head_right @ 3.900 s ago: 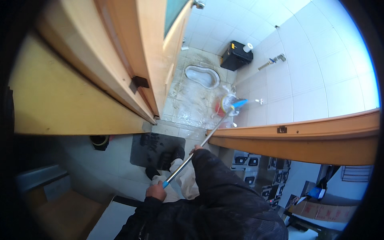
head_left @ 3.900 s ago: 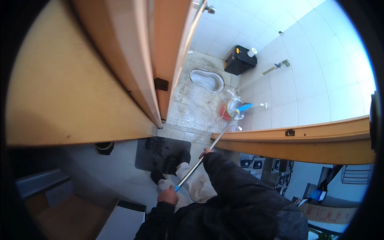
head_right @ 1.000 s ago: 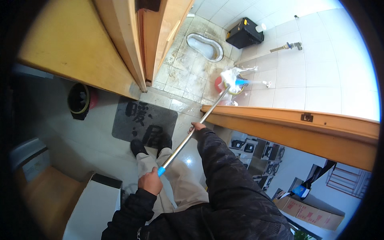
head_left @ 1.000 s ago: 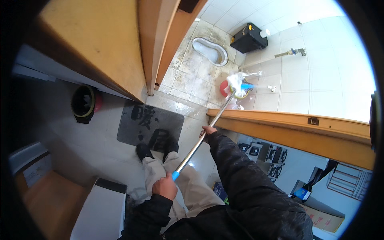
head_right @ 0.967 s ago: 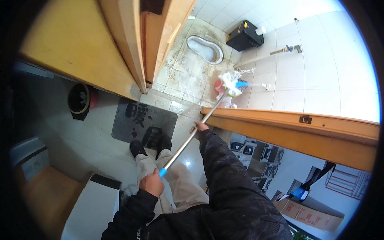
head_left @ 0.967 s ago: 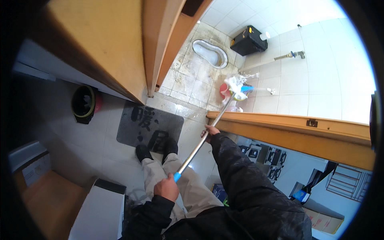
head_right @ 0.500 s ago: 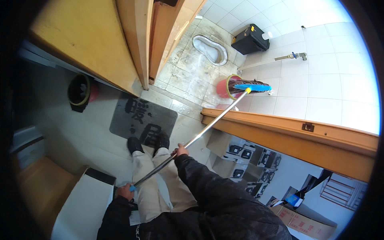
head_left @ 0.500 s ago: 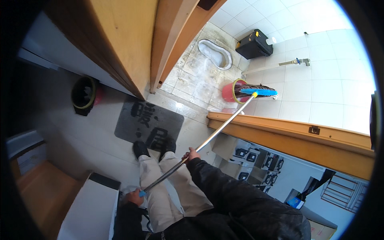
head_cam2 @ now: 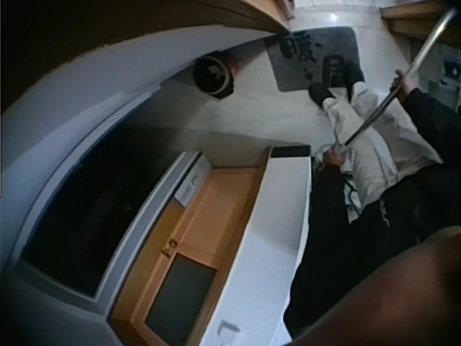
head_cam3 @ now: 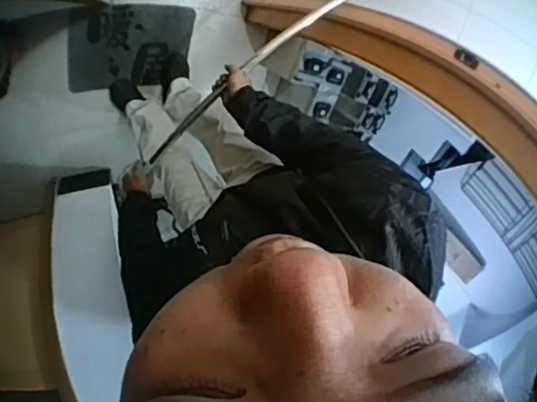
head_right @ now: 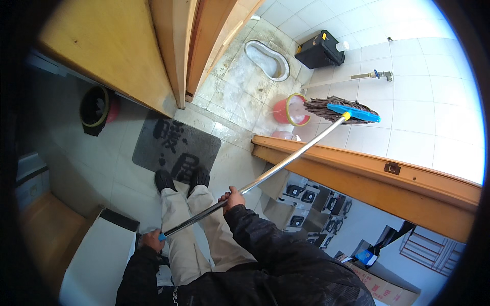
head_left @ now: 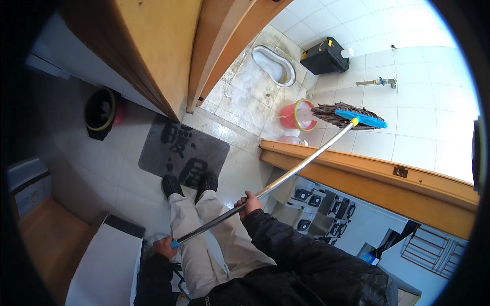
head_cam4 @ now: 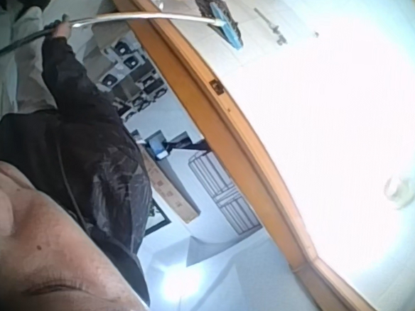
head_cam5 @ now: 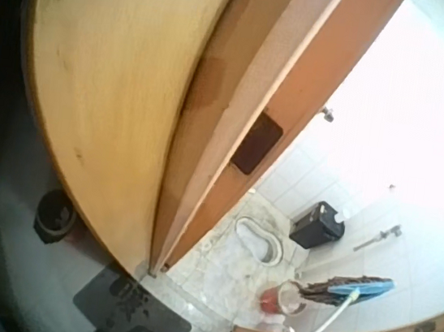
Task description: The person mops a tiled bathroom floor using a mop and a bucket. They repeatedly dip the mop into the bucket and scrub the floor around a squat toilet. After finishing, they place the mop into a storage bin and walk out of the bathroom into a room with boxes and scooters.
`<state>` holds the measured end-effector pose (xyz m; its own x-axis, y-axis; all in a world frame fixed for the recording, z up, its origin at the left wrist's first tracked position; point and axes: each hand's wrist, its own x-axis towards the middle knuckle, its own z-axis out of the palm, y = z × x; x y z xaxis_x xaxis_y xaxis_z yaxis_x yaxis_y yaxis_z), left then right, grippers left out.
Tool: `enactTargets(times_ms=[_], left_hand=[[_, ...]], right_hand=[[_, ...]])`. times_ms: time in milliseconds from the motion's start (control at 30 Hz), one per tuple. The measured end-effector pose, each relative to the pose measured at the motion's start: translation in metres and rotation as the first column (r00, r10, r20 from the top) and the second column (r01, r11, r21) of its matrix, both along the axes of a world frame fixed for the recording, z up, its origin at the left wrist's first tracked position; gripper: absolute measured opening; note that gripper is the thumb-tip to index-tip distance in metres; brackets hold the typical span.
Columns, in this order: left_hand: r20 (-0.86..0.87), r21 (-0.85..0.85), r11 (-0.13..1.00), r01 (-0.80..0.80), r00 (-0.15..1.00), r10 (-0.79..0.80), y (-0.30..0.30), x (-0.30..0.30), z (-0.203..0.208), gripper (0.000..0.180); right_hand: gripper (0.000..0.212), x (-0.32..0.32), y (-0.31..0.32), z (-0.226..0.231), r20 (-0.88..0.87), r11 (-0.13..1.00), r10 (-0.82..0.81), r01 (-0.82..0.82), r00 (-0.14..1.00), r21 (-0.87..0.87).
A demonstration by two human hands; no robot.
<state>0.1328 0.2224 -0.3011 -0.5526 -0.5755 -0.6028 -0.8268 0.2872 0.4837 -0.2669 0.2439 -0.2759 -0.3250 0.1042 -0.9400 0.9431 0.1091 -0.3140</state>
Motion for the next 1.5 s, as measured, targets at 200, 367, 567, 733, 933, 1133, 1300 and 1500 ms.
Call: enactTargets(times_ms=[200,367,567,733,933,1133,1300,1500], left_hand=[[0.072,0.036,0.999,-0.006,0.997,0.004,-0.001,-0.006,-0.007,0.025],[0.124,0.195,0.981,-0.014,0.992,-0.011,0.001,-0.045,0.012,0.024],[0.235,0.261,0.962,-0.082,0.972,0.02,0.012,-0.132,0.093,0.023],[0.187,0.255,0.965,-0.052,0.982,0.003,0.005,-0.168,0.107,0.022],[0.219,0.175,0.981,-0.083,0.975,0.043,0.008,-0.091,0.047,0.022],[0.076,0.054,0.997,-0.049,0.996,0.045,-0.005,-0.016,0.005,0.026],[-0.013,0.039,0.998,-0.051,0.999,0.051,0.011,0.005,-0.015,0.036],[-0.09,0.014,0.997,-0.077,0.993,0.078,0.028,0.007,-0.023,0.044]], right_hand=[[0.017,-0.012,0.001,-0.032,-0.017,1.0,0.023,-0.023,1.0,0.014],[0.023,-0.041,0.013,-0.102,-0.012,0.996,0.078,-0.077,0.997,0.044],[0.019,-0.105,0.025,-0.159,-0.076,0.883,0.456,-0.439,0.887,0.168],[0.012,-0.145,0.028,-0.148,-0.013,0.981,0.183,-0.182,0.983,0.066],[0.014,-0.086,0.019,-0.134,-0.023,0.965,0.239,-0.234,0.971,0.12],[0.015,-0.015,0.005,-0.063,-0.012,1.0,-0.009,0.009,1.0,-0.002],[0.013,0.0,0.006,0.005,0.008,0.998,0.026,-0.025,1.0,-0.063],[0.012,0.001,0.011,0.032,-0.008,0.995,0.032,-0.032,0.999,-0.092]])
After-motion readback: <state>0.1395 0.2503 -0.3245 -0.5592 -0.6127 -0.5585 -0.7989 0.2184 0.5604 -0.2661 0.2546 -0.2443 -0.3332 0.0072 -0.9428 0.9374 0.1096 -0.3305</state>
